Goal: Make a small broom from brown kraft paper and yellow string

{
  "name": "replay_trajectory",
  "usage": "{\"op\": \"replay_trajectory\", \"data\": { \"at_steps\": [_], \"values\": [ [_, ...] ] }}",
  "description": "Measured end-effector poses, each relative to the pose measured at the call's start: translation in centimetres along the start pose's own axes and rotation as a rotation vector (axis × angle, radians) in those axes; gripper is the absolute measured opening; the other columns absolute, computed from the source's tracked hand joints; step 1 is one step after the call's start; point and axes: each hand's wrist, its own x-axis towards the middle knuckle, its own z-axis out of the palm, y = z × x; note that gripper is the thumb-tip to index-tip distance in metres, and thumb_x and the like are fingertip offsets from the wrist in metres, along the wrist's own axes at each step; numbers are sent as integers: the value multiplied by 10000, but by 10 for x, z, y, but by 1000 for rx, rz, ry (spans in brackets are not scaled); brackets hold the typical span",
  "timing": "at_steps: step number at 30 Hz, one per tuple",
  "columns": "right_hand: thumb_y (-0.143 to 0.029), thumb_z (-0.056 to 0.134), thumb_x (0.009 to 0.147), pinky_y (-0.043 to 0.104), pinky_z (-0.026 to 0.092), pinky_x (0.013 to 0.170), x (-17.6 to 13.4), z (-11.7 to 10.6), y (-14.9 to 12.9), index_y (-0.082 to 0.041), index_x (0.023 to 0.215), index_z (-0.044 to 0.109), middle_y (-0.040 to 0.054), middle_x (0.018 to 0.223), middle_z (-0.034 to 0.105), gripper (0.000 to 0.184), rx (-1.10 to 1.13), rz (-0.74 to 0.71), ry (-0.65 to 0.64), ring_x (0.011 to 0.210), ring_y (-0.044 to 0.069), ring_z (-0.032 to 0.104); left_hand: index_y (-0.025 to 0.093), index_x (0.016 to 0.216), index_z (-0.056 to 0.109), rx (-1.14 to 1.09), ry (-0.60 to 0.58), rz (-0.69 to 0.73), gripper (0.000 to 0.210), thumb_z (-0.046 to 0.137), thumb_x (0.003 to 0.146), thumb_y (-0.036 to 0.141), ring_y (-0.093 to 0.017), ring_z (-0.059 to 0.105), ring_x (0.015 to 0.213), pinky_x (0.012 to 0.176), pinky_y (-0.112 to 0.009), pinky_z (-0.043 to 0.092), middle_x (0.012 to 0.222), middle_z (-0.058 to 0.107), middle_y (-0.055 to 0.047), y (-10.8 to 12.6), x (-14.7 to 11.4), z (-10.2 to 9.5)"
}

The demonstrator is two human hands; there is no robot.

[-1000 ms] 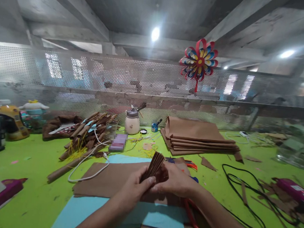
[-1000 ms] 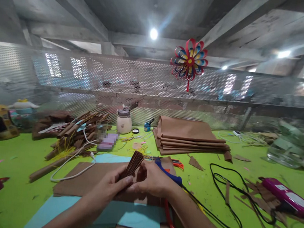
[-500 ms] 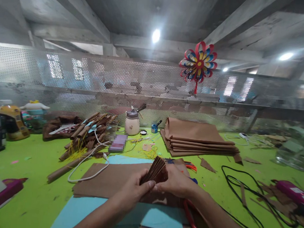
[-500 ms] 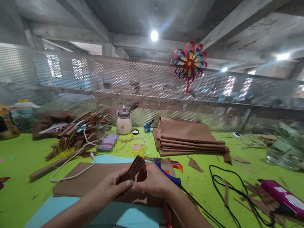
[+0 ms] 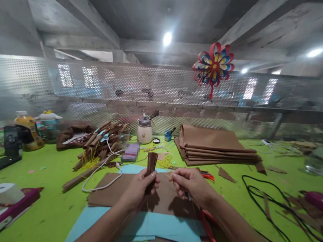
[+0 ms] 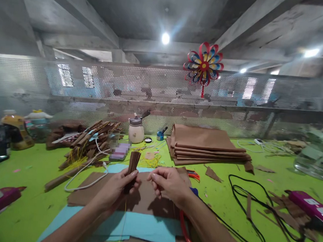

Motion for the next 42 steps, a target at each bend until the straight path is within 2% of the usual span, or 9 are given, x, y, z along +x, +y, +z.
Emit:
{"op": "replay_trajectory", "data": {
  "at_steps": [5, 8, 10, 12, 14, 22, 29, 37, 42],
  "values": [
    [-550, 547, 768, 172, 195, 315, -3, 7, -1, -187, 572, 419, -125, 366, 258, 431, -9, 21, 26, 297, 23, 189, 134, 855, 496, -35, -28, -53, 283, 679, 709, 294, -33, 419, 489, 431, -134, 272, 600, 483, 46, -2, 0, -1],
    [-404, 640, 713, 192, 319, 403, -2, -1, -2, -167, 611, 532, -65, 444, 450, 280, -209, -75, 116, 392, 58, 387, 127, 936, 516, -80, -48, -99, 264, 649, 741, 244, -37, 422, 494, 436, -131, 284, 606, 484, 38, 0, -2, 1],
    [-289, 663, 670, 224, 411, 542, 0, -10, -2, -172, 707, 632, 4, 659, 613, 127, -366, -157, 190, 598, 111, 535, 125, 958, 523, -100, -49, -127, 247, 632, 758, 220, -43, 441, 514, 451, -132, 306, 628, 499, 24, 2, -3, 3],
    [-251, 649, 662, 252, 437, 638, 3, -18, 0, -194, 732, 677, 27, 815, 655, 95, -478, -185, 278, 756, 157, 571, 123, 951, 529, -117, -65, -141, 221, 621, 770, 211, -52, 465, 540, 463, -137, 323, 646, 511, 11, 3, -4, 4],
    [-282, 626, 691, 268, 440, 653, 4, -21, 0, -200, 722, 688, 24, 789, 662, 107, -528, -154, 325, 762, 174, 574, 123, 947, 535, -117, -94, -153, 208, 614, 777, 213, -59, 476, 548, 469, -145, 334, 656, 517, 3, 3, -4, 5],
    [-482, 605, 726, 232, 400, 538, 4, 5, 2, -125, 746, 630, 8, 648, 587, 358, -433, -76, 197, 574, 112, 496, 130, 916, 534, -64, -268, -157, 227, 615, 779, 292, -61, 480, 529, 476, -162, 328, 666, 533, -3, -5, -9, 12],
    [-464, 615, 723, 231, 388, 531, 6, 7, 8, -145, 706, 589, -18, 610, 541, 321, -303, -79, 209, 545, 101, 466, 139, 937, 546, -74, -393, -167, 275, 583, 796, 372, -86, 508, 554, 518, -201, 376, 689, 553, -19, -5, -13, 16],
    [-322, 568, 749, 230, 354, 540, 4, 4, 8, -133, 686, 587, -29, 598, 520, 200, -307, -111, 208, 552, 95, 444, 127, 909, 553, -56, -402, -183, 269, 553, 815, 378, -85, 505, 551, 498, -194, 353, 692, 561, -30, -5, -13, 15],
    [-263, 570, 705, 231, 370, 541, 4, 7, 8, -123, 762, 600, -20, 632, 543, 154, -294, -66, 285, 563, 99, 461, 127, 905, 544, 96, -424, -98, 291, 451, 866, 401, -81, 485, 530, 473, -192, 336, 674, 545, -21, -9, -13, 17]
  ]
}}
